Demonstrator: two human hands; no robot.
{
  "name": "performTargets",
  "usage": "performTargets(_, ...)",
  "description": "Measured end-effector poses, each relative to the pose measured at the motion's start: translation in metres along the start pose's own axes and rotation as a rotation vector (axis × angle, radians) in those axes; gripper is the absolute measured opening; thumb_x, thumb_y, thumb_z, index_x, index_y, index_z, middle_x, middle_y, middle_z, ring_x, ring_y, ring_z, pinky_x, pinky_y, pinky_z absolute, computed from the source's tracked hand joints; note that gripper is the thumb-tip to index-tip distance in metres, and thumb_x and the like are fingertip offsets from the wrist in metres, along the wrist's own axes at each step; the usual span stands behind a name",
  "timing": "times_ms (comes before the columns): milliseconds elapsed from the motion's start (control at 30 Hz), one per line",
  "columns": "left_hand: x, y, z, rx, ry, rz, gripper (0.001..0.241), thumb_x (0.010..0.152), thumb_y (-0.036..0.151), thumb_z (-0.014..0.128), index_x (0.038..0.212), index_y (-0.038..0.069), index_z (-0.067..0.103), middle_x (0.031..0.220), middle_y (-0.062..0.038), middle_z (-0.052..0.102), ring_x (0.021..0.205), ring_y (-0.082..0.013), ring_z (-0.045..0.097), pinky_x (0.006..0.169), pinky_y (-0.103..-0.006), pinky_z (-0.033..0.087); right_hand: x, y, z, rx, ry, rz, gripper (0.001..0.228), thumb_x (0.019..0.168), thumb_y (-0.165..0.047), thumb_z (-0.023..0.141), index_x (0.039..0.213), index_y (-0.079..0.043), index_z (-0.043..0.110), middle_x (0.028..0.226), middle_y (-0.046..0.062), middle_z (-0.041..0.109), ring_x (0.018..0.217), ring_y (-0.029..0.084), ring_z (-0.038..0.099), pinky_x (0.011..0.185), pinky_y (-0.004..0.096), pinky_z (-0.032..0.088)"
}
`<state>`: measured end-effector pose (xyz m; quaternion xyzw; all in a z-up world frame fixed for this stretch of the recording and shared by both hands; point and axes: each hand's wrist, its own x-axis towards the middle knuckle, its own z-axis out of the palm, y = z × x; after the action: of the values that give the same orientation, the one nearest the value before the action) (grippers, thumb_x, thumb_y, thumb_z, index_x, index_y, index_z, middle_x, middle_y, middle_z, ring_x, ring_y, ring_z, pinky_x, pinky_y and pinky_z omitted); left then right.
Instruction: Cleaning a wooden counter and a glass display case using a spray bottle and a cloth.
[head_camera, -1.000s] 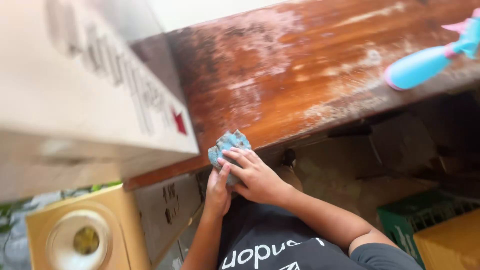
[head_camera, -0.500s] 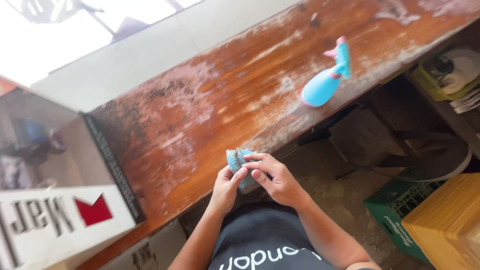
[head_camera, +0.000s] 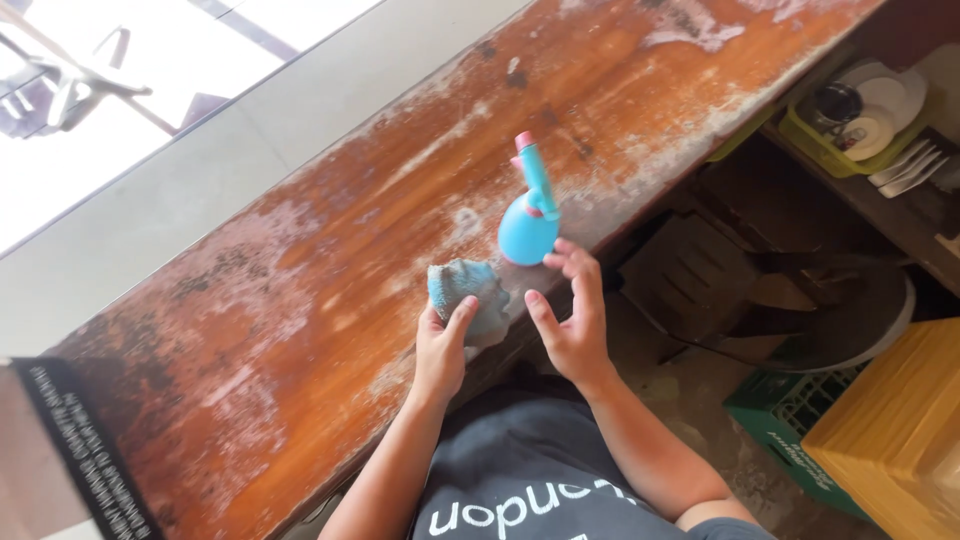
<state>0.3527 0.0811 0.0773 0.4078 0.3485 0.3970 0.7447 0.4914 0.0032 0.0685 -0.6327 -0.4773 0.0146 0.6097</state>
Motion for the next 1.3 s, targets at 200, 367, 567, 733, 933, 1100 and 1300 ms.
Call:
performTargets(200,0.044,-0.034,0.02,0.357,-0.116,0.308,0.024,0.091,0.016,0.072,0.105,-0.003,0.072,0.128,-0.018,0.06,0.123,-0.0278,0.055,0.108,-0.0479,0.041,0.044,0.045,-0.017,0.041,-0.064,0.1,0.082,0.089,-0.017,0.077,0.156,-0.001,0.032,0.159,0.027,0.034,0.15,0.042,0.026,0.117,0.051,0.03)
performTargets(367,0.046,-0.032,0.04,0.404,-0.129,0.296,0.022,0.094,0.018,0.069,0.105,0.0,0.075,0.118,-0.014,0.059,0.111,-0.0219,0.059,0.099,-0.045,0.049,0.066,0.053,-0.007,0.105,-0.254,0.188,0.081,0.091,-0.03,0.076,0.156,-0.005,0.033,0.143,0.023,0.055,0.137,0.044,0.049,0.111,0.055,0.04)
performTargets(567,0.039,-0.041,0.017,0.345,-0.059,0.216,0.019,0.093,0.017,0.071,0.098,-0.001,0.074,0.082,-0.01,0.072,0.08,-0.0147,0.064,0.069,-0.0378,0.059,0.08,0.055,-0.022,-0.048,-0.301,-0.011,0.089,0.083,-0.045,0.079,0.154,-0.009,0.04,0.094,0.016,0.067,0.091,0.036,0.067,0.084,0.049,0.053)
performTargets(733,0.003,-0.03,0.019,0.311,0.015,0.237,0.013,0.09,0.012,0.071,0.094,0.0,0.074,0.077,-0.006,0.072,0.074,-0.0112,0.06,0.063,-0.0333,0.056,0.069,0.036,-0.015,-0.049,-0.459,-0.079,0.094,0.073,-0.043,0.081,0.155,-0.017,0.042,0.088,0.01,0.065,0.079,0.03,0.065,0.07,0.041,0.053)
performTargets(933,-0.043,-0.036,-0.015,0.167,0.109,0.284,0.013,0.094,0.01,0.062,0.096,-0.002,0.068,0.08,-0.008,0.068,0.07,-0.0117,0.059,0.064,-0.0276,0.052,0.048,-0.005,0.016,0.209,-0.607,-0.127,0.083,0.081,-0.024,0.078,0.151,-0.007,0.037,0.141,0.02,0.051,0.127,0.039,0.057,0.101,0.047,0.052)
performTargets(1100,-0.089,-0.022,-0.027,0.014,0.192,0.34,0.049,0.091,0.006,0.058,0.139,-0.001,0.052,0.126,-0.012,0.065,0.108,-0.0192,0.061,0.097,-0.031,0.047,0.033,-0.035,0.04,0.489,-0.814,-0.148,0.064,0.095,-0.007,0.065,0.15,0.0,0.033,0.15,0.021,0.048,0.119,0.032,0.068,0.098,0.037,0.059)
performTargets(1300,-0.151,-0.012,-0.069,-0.015,0.361,0.287,0.044,0.094,0.01,0.061,0.136,-0.002,0.052,0.118,-0.01,0.067,0.103,-0.0167,0.061,0.093,-0.0298,0.049,0.004,-0.101,0.064,0.423,-1.106,-0.143,0.053,0.083,-0.025,0.077,0.126,-0.004,0.057,0.108,0.011,0.072,0.078,0.023,0.071,0.069,0.032,0.057)
